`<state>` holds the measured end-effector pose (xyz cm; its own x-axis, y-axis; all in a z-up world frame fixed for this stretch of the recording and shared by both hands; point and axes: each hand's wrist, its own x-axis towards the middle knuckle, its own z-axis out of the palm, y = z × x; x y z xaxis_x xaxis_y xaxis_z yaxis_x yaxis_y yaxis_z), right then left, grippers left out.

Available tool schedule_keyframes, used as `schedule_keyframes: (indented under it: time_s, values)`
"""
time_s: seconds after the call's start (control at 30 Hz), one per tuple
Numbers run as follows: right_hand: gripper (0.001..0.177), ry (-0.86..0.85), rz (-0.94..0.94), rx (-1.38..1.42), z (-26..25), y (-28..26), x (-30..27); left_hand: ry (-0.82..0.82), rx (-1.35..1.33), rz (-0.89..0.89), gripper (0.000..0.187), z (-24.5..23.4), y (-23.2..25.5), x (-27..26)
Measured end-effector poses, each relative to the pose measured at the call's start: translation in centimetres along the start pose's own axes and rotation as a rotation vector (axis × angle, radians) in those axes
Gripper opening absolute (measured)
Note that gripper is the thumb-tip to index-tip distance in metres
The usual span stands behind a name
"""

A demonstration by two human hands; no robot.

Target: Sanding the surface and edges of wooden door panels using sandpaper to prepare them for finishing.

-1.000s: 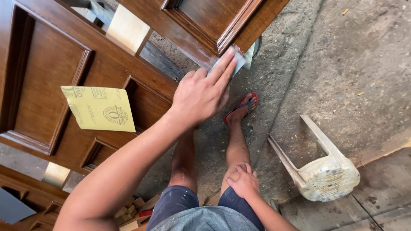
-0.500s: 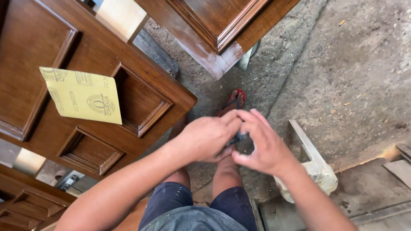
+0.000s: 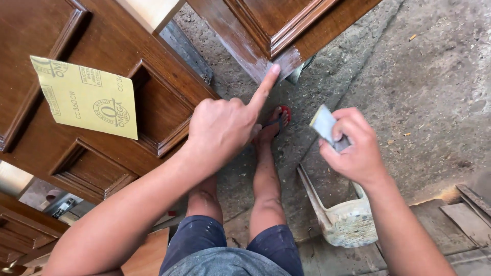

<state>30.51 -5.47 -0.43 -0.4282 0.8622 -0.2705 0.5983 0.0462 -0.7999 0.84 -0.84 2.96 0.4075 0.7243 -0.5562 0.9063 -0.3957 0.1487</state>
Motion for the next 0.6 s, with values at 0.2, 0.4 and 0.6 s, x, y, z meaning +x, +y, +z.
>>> schedule_keyframes:
  time_s: [0.2,0.4,0.6]
  values:
    - [0.035,0.12,-0.127,-0.168,0.0,-3.0,2.6,0.202,0.002,0.017,0.084,0.9,-0.1,-1.0]
    - [0.054,0.065,-0.329,-0.408,1.1,-4.9,5.3,0.255,0.029,-0.041,0.078,0.3,-1.2,-2.7]
    - [0.052,0.025,-0.383,-0.698,1.9,-5.6,7.0,0.287,-0.491,0.012,0.055,3.5,3.4,-12.8]
